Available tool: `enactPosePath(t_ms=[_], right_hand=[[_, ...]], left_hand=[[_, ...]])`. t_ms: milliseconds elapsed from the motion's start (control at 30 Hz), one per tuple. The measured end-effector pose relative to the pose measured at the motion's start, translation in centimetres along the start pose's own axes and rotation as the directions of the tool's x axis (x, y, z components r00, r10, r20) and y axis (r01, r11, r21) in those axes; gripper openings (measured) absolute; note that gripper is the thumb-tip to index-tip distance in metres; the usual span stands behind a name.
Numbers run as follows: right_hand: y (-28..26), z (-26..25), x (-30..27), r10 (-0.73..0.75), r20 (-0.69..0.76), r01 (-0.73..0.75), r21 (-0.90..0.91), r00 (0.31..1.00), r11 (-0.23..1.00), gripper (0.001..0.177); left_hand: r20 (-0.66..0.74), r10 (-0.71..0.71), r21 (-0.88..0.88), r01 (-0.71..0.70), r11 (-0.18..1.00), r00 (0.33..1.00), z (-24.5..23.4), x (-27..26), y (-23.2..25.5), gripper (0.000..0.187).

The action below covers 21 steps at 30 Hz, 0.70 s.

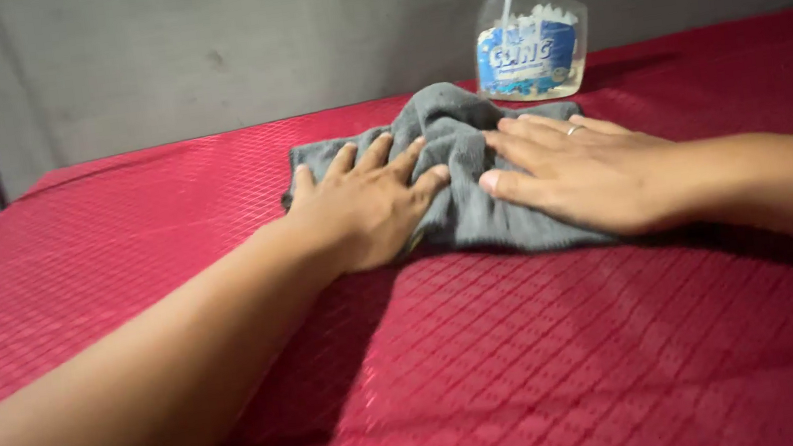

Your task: The recorder is wiping down a red tabletop with a yellow and grey cleaning cloth and a spray bottle.

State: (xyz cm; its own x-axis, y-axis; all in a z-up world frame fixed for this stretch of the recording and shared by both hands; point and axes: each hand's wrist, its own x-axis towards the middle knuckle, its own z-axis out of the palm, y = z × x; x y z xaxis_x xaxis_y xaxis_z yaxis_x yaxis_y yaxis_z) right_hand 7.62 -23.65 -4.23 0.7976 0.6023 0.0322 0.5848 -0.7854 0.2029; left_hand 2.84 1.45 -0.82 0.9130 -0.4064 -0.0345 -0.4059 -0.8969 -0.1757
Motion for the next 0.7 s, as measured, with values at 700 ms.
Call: enactPosePath(t_ms=[700], right_hand=[[-1.8,0.2,-10.3,-0.137,-0.146,0.157,0.13,0.98,0.979,0.08]], left_hand=[[-0.524,0.182,-0.114,-0.28,0.953,0.832,4.5,-8.3,4.1,0.057]])
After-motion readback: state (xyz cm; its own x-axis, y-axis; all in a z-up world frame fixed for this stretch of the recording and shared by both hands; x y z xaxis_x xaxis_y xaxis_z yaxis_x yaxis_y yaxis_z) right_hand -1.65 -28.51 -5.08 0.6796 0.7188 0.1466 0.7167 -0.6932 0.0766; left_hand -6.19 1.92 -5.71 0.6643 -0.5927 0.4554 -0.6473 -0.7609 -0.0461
